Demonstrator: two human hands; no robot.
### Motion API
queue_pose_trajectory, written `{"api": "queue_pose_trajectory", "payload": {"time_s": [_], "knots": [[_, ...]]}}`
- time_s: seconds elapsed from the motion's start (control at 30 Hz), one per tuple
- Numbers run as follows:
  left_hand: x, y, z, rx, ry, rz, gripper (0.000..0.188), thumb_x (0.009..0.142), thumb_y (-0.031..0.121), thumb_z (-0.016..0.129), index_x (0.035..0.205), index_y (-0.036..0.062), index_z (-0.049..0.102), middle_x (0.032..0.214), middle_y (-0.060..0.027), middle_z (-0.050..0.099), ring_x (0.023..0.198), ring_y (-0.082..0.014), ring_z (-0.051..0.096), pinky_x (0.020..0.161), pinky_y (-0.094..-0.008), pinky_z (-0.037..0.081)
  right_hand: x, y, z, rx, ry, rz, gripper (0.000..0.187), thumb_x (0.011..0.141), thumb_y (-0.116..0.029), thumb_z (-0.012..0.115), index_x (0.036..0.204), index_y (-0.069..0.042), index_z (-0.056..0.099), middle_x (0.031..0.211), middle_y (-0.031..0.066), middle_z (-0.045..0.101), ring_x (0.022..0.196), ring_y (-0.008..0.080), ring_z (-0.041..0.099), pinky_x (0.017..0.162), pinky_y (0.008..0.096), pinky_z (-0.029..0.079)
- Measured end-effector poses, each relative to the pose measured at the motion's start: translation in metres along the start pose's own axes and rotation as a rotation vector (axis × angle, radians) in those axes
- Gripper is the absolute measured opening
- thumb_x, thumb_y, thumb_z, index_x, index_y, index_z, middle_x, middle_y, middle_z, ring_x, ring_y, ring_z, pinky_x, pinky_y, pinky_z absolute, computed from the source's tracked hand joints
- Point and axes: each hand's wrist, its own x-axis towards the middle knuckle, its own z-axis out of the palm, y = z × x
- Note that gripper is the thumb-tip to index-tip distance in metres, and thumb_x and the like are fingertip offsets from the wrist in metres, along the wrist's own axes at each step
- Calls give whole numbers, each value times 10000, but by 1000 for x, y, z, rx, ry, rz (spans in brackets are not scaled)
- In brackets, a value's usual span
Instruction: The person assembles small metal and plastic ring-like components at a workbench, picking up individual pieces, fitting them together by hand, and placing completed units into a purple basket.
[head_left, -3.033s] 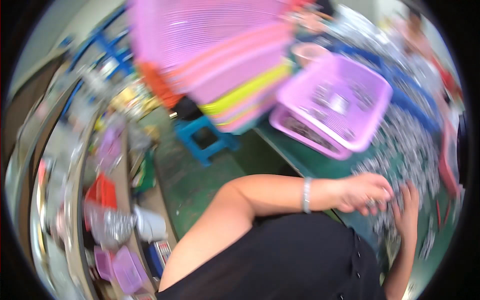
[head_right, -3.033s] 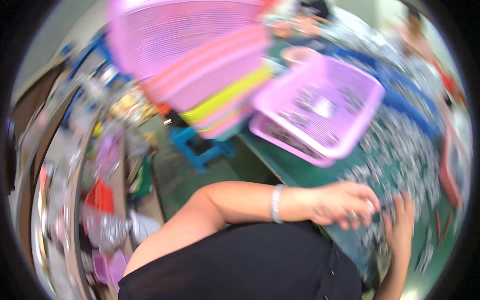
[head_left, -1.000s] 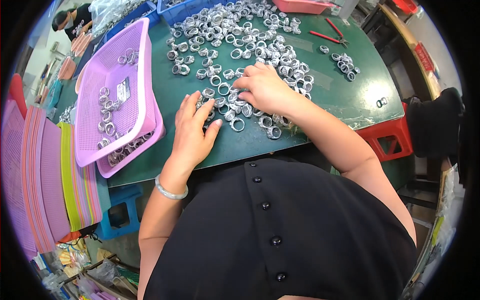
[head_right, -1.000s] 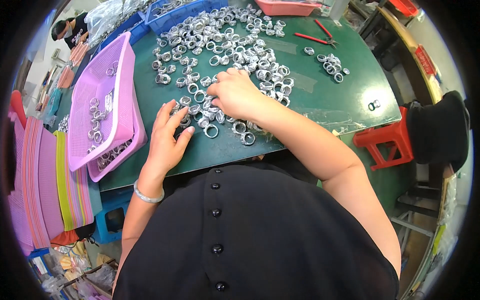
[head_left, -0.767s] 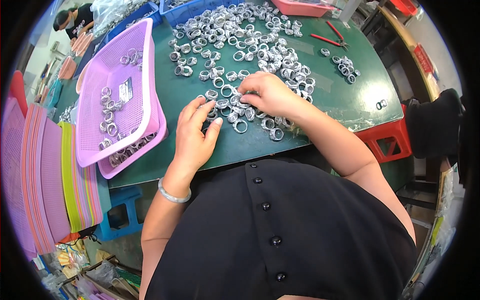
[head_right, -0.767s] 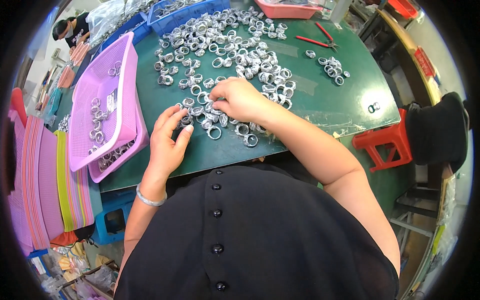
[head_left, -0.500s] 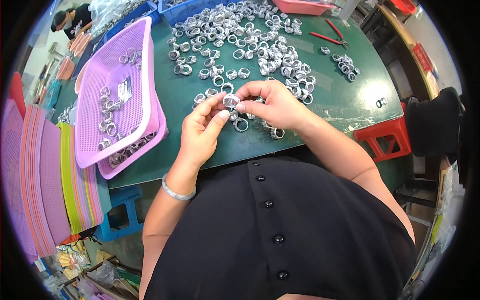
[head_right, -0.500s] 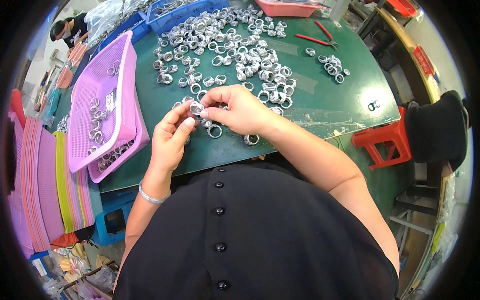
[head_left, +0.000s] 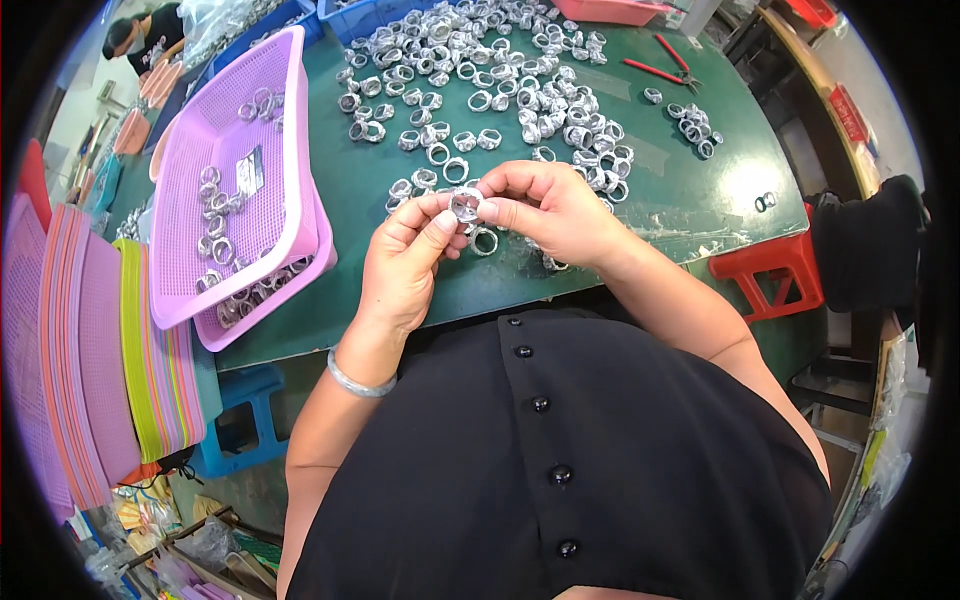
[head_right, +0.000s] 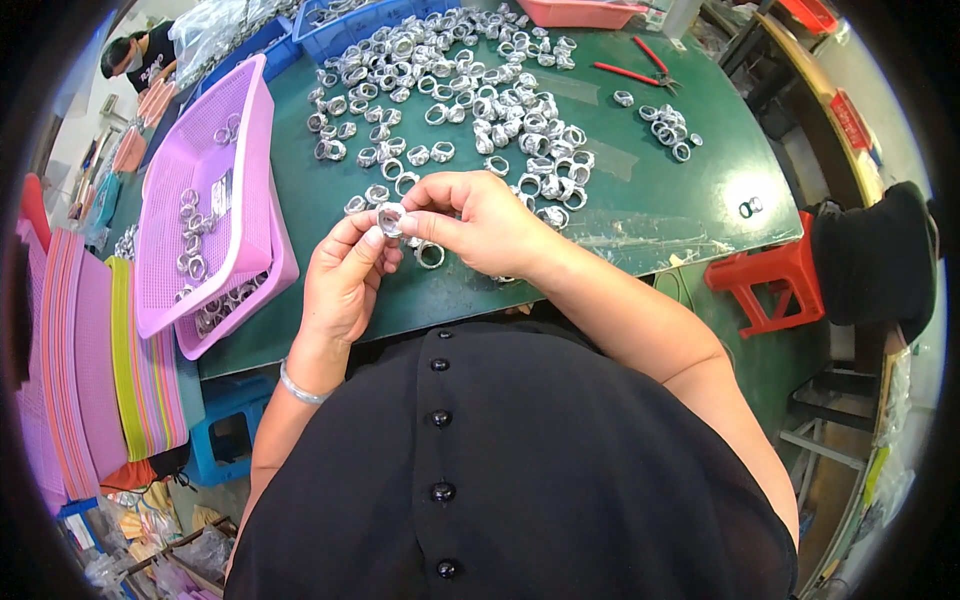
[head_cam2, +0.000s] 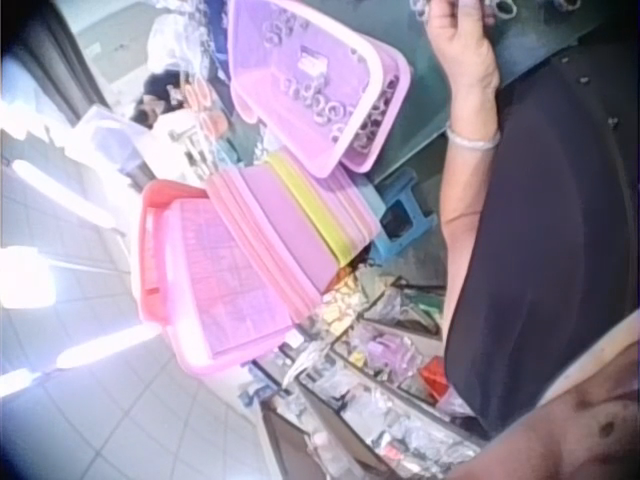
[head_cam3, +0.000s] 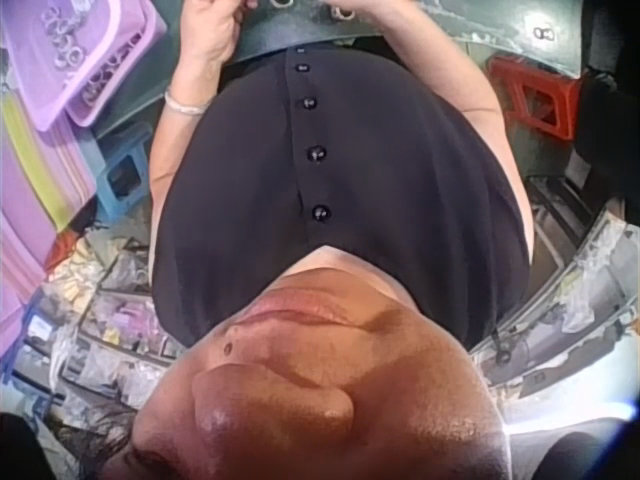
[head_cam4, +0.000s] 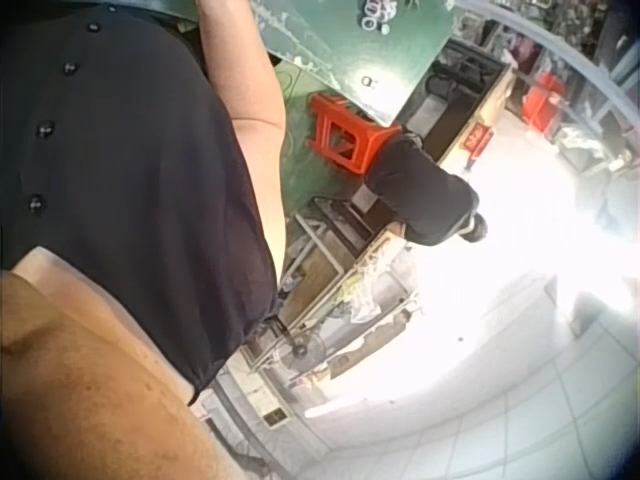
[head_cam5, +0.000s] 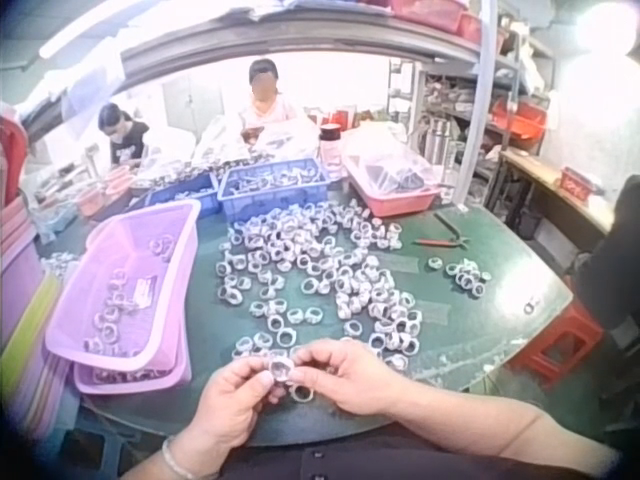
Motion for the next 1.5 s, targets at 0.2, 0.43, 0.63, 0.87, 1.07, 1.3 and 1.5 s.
{"api": "queue_pose_trajectory", "payload": {"time_s": [0.2, 0.43, 0.63, 0.87, 1.07, 1.3, 1.5], "knots": [[-2, -2, 0, -10, 6, 19, 140, 884, 100, 513, 993, 21, 551, 846, -34, 588, 718, -95, 545, 652, -213, 449, -3, -5, 1, 27, 28, 38, 174, 854, -93, 568, 987, 17, 585, 872, 20, 616, 790, 59, 546, 719, 209, 447], [-3, -4, 1, -24, -28, 62, 183, 888, 102, 501, 1041, 3, 498, 944, -81, 600, 850, -152, 608, 743, -260, 514, -6, 0, -6, -31, 38, 26, 182, 844, -90, 576, 991, 16, 584, 912, 39, 611, 809, 68, 551, 725, 212, 451], [-4, -7, 0, 54, -40, 98, 183, 893, 98, 488, 1049, 4, 491, 951, -85, 599, 857, -155, 608, 754, -261, 513, -10, -4, -2, -113, 25, -39, 148, 837, -81, 584, 955, 7, 600, 901, 11, 601, 798, 51, 530, 716, 203, 439], [-2, -6, -7, -197, -45, -60, 275, 910, 122, 447, 1157, 3, 464, 972, -100, 600, 873, -176, 605, 766, -271, 506, -8, -1, -8, -252, 66, -28, 147, 838, -67, 557, 954, 15, 595, 882, 43, 614, 814, 90, 571, 732, 236, 457], [1, -12, -19, -429, -102, -181, 282, 916, 122, 410, 1164, 0, 466, 1002, -159, 590, 889, -238, 603, 775, -316, 509, -8, 16, -18, -629, 260, -320, 131, 796, -58, 555, 911, -26, 608, 802, 99, 620, 728, 215, 590, 652, 302, 468], [1, -12, -26, -499, -99, -264, 289, 898, 215, 430, 1014, -25, 543, 975, -154, 579, 861, -235, 586, 717, -312, 508, -12, 16, -18, -1114, 80, -359, 243, 677, -166, 669, 894, -75, 609, 957, 52, 535, 950, 249, 469, 815, 376, 353], [-3, -7, -12, -144, 40, -263, 230, 899, 204, 450, 988, 15, 548, 860, -57, 567, 729, -136, 547, 588, -231, 435, -9, 26, -16, -1226, 119, -366, 220, 647, -156, 683, 841, -82, 611, 975, 45, 521, 952, 237, 453, 826, 384, 336]]}}
